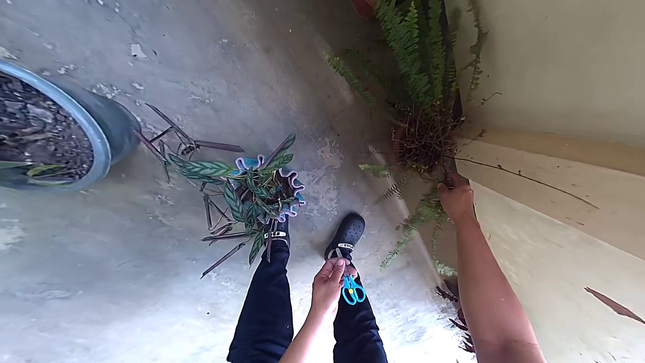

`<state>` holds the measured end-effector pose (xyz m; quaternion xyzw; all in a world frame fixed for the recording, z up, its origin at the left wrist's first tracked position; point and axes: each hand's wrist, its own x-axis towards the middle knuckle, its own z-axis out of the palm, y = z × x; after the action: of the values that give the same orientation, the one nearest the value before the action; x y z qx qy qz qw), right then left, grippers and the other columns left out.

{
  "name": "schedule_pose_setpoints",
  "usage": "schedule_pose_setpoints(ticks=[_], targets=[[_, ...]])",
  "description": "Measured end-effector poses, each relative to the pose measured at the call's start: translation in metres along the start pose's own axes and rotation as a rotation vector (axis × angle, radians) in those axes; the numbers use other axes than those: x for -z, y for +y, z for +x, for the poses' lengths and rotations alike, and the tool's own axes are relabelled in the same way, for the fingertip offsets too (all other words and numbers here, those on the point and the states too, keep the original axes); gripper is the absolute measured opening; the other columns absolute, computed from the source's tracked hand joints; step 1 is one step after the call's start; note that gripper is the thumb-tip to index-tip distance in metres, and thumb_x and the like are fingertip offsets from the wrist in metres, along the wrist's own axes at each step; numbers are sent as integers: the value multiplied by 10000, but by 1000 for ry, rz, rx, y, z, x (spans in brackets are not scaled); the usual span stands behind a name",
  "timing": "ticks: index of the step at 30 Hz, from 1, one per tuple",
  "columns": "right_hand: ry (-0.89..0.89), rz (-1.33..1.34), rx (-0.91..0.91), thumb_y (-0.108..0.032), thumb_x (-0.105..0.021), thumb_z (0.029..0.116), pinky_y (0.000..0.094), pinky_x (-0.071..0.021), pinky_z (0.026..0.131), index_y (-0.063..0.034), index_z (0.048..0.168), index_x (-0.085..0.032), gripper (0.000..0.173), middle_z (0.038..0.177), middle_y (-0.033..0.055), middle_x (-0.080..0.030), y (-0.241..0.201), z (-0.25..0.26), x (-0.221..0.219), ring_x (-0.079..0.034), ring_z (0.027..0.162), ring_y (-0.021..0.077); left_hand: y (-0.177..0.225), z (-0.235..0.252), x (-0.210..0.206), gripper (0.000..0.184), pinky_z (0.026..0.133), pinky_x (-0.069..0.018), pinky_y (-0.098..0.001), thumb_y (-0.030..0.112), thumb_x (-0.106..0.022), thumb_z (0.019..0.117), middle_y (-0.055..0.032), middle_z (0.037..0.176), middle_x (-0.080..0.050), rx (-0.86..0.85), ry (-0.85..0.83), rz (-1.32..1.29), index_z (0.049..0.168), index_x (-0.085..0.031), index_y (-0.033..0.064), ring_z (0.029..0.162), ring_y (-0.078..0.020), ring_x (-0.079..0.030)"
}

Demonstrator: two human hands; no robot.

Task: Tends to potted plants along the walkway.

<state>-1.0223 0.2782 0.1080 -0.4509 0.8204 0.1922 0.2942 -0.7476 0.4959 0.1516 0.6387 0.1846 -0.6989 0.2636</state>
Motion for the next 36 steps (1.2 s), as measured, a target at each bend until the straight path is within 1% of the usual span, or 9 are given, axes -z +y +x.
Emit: schedule_pose_setpoints(ticks=[3, 7, 11, 17, 20, 27, 30, 32, 36], targets=[[73, -140, 102, -189, -628, 1003, 714, -409, 1017, 20, 1433, -529, 488, 1440, 329, -485, -20, -18, 14, -460, 1331, 544, 0, 0, 0, 214, 692, -588, -240, 86, -429, 1105, -103, 810, -739, 1, -10, -15, 1071, -608, -26, 745, -139, -726], [-27, -192, 548, -114, -535, 1030, 559, -477, 1071, 15, 1254, -678, 295, 1287, 246, -641, -92, -27, -16, -579, 1269, 423, -2, 1, -1, 214, 705, -589, -250, 94, -440, 1103, -112, 822, -740, -2, -36, -13, 1080, -614, -29, 762, -151, -727], [-232, -266, 821, -74, -505, 1036, 490, -459, 1118, -2, 1355, -619, 346, 1438, 189, -573, -179, 17, -68, -539, 1354, 362, 0, 2, 1, 218, 694, -584, -249, 90, -438, 1101, -114, 835, -743, -22, -55, -12, 1079, -622, -25, 765, -151, -724], [-66, -614, 456, -381, -618, 1009, 764, -289, 1114, -37, 1561, -412, 682, 1604, 270, -374, -190, 88, -24, -290, 1501, 510, 11, 0, 5, 226, 692, -597, -246, 78, -429, 1101, -107, 817, -742, -19, -19, -81, 1053, -627, -20, 751, -147, -730], [-97, -734, 304, -639, -724, 863, 833, -148, 1119, -24, 1588, -342, 1024, 1579, 353, -344, -146, 98, 14, -254, 1474, 596, 7, 0, 5, 225, 717, -596, -256, 90, -433, 1102, -111, 834, -744, 5, -56, -91, 1061, -627, -17, 770, -153, -730], [-154, -811, 117, -726, -883, 596, 858, -255, 1037, -167, 1674, -23, 1488, 1639, 357, -174, -104, 82, 8, -247, 1445, 638, 12, 3, -4, 229, 701, -582, -240, 94, -437, 1101, -118, 840, -747, 0, -74, -79, 1054, -632, -15, 777, -150, -727], [-90, -806, 88, -513, -948, 645, 818, -320, 1021, -65, 1654, -106, 1389, 1581, 347, -309, -101, 76, -4, -386, 1372, 608, 16, 4, -3, 223, 706, -591, -246, 90, -434, 1101, -113, 836, -744, 2, -57, -87, 1065, -627, -16, 770, -154, -729], [-44, -783, 129, -409, -923, 710, 795, -378, 976, 6, 1572, -306, 1138, 1518, 346, -398, -95, 70, -10, -456, 1308, 599, 16, 5, -3, 222, 700, -590, -243, 92, -438, 1102, -115, 838, -744, 7, -56, -85, 1069, -628, -18, 768, -152, -728], [-32, -732, 186, -352, -843, 822, 716, -465, 915, -37, 1502, -439, 852, 1491, 310, -443, -74, 64, -15, -484, 1297, 560, 13, 5, -4, 227, 701, -592, -247, 93, -438, 1102, -118, 837, -744, 2, -67, -89, 1064, -631, -20, 771, -154, -729]])
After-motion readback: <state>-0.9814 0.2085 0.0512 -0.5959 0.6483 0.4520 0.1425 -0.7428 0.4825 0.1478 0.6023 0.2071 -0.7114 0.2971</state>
